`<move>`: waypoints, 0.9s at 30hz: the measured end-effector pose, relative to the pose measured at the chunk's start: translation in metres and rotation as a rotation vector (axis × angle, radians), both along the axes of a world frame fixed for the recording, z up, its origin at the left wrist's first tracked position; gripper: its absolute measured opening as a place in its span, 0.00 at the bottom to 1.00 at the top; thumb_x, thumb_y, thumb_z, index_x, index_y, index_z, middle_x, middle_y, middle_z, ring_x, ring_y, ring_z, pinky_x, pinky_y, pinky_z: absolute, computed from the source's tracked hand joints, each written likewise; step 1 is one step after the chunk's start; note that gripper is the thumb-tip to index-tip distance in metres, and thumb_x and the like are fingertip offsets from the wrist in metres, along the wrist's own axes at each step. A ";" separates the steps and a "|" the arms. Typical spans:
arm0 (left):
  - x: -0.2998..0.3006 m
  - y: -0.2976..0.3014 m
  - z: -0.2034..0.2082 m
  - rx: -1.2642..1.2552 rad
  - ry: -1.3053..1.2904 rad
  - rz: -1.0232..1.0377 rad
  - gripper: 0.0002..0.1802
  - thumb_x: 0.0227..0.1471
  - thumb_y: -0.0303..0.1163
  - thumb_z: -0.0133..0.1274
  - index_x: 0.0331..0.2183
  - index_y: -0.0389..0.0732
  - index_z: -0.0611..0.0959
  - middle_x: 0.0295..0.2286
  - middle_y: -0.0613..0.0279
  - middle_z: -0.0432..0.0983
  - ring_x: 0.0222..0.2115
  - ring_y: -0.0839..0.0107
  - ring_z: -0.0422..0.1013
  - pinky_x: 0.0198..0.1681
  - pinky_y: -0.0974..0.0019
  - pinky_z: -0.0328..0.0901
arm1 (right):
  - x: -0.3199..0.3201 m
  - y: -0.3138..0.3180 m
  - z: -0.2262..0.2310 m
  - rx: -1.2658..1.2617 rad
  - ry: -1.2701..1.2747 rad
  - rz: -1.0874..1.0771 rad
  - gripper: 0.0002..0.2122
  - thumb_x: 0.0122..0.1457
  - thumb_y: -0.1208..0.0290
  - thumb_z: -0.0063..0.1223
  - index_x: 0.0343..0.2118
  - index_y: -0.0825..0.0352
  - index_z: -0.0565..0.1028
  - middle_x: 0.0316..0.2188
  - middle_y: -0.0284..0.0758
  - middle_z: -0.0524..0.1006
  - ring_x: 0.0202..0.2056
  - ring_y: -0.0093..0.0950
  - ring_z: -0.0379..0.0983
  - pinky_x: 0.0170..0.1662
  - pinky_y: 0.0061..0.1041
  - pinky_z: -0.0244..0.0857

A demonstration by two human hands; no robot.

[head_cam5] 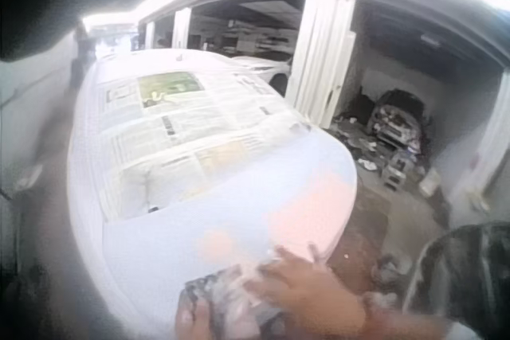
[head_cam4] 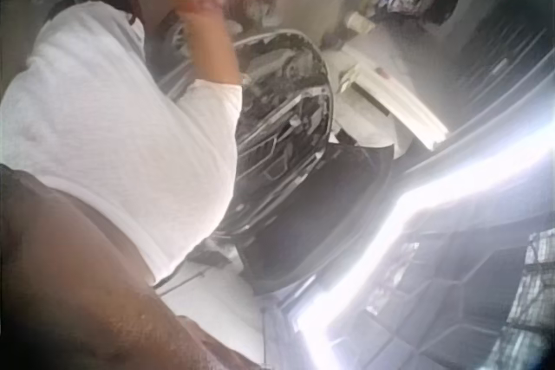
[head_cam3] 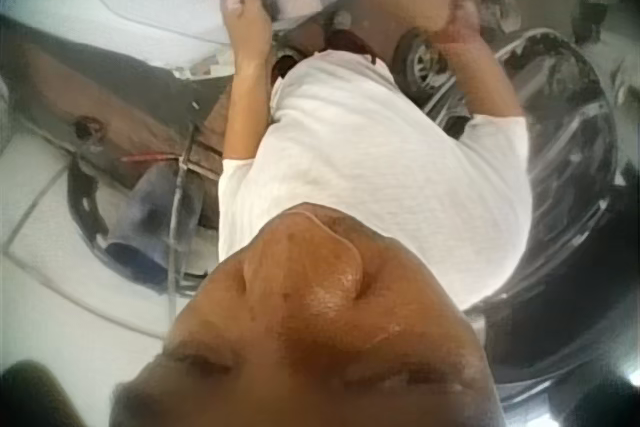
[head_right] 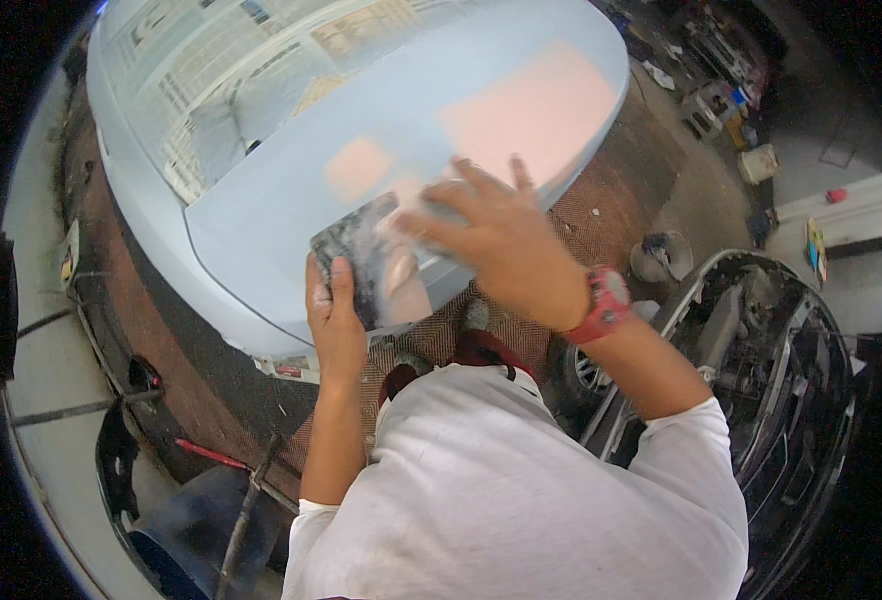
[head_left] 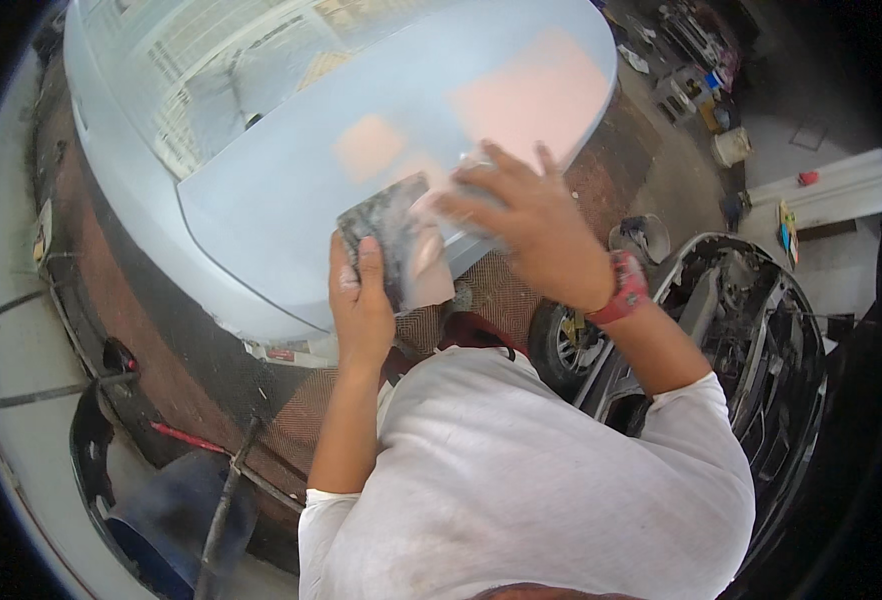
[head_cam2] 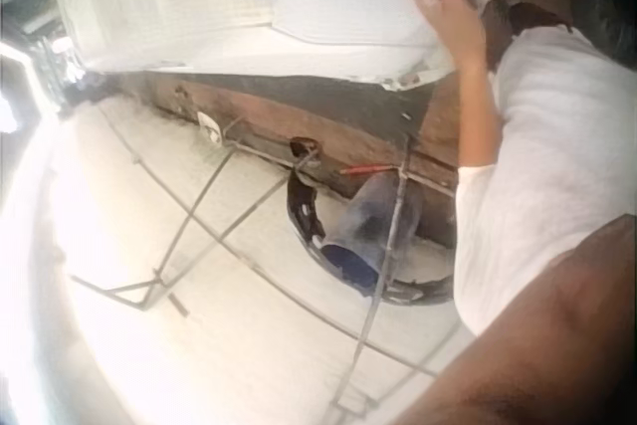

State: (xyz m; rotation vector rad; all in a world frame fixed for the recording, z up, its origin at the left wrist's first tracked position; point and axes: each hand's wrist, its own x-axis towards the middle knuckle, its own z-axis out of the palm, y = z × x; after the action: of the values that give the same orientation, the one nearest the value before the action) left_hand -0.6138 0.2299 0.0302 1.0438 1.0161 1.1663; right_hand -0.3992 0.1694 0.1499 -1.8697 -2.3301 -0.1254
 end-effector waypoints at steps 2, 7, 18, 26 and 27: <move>0.013 0.002 0.002 0.013 -0.026 -0.021 0.27 0.72 0.43 0.47 0.61 0.34 0.71 0.56 0.53 0.72 0.56 0.65 0.70 0.61 0.64 0.63 | -0.011 -0.004 -0.024 0.070 -0.003 0.026 0.29 0.53 0.79 0.53 0.59 0.44 0.77 0.62 0.34 0.71 0.69 0.43 0.60 0.65 0.71 0.50; 0.042 0.008 0.009 -0.004 -0.174 0.143 0.22 0.72 0.42 0.46 0.57 0.36 0.73 0.52 0.55 0.74 0.52 0.67 0.72 0.54 0.65 0.69 | 0.003 -0.028 -0.041 -0.058 0.044 0.234 0.28 0.55 0.77 0.54 0.57 0.40 0.77 0.61 0.34 0.72 0.69 0.46 0.59 0.64 0.73 0.49; 0.125 0.025 0.047 -0.170 -0.539 -0.074 0.25 0.70 0.38 0.50 0.61 0.34 0.70 0.53 0.55 0.75 0.51 0.65 0.73 0.57 0.61 0.68 | 0.103 0.005 -0.030 -0.023 0.120 0.172 0.29 0.61 0.76 0.52 0.65 0.47 0.69 0.61 0.54 0.65 0.64 0.61 0.62 0.63 0.50 0.66; 0.148 0.033 0.042 0.205 0.175 0.163 0.23 0.71 0.38 0.48 0.59 0.32 0.73 0.50 0.53 0.76 0.50 0.68 0.71 0.55 0.66 0.66 | 0.137 0.022 0.002 0.163 -0.023 0.050 0.31 0.58 0.78 0.52 0.64 0.41 0.72 0.64 0.40 0.68 0.69 0.53 0.58 0.64 0.69 0.53; 0.151 0.033 0.044 0.243 0.272 0.196 0.23 0.71 0.39 0.48 0.58 0.32 0.73 0.50 0.53 0.76 0.49 0.68 0.71 0.54 0.66 0.66 | 0.130 0.024 -0.004 0.173 -0.016 0.064 0.31 0.58 0.77 0.52 0.64 0.39 0.72 0.64 0.39 0.68 0.70 0.53 0.57 0.64 0.72 0.51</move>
State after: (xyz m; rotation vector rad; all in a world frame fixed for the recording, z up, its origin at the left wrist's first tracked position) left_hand -0.4627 0.2624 0.0745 1.3454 1.2320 1.3575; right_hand -0.2689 0.1937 0.1455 -1.7175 -2.3042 -0.3243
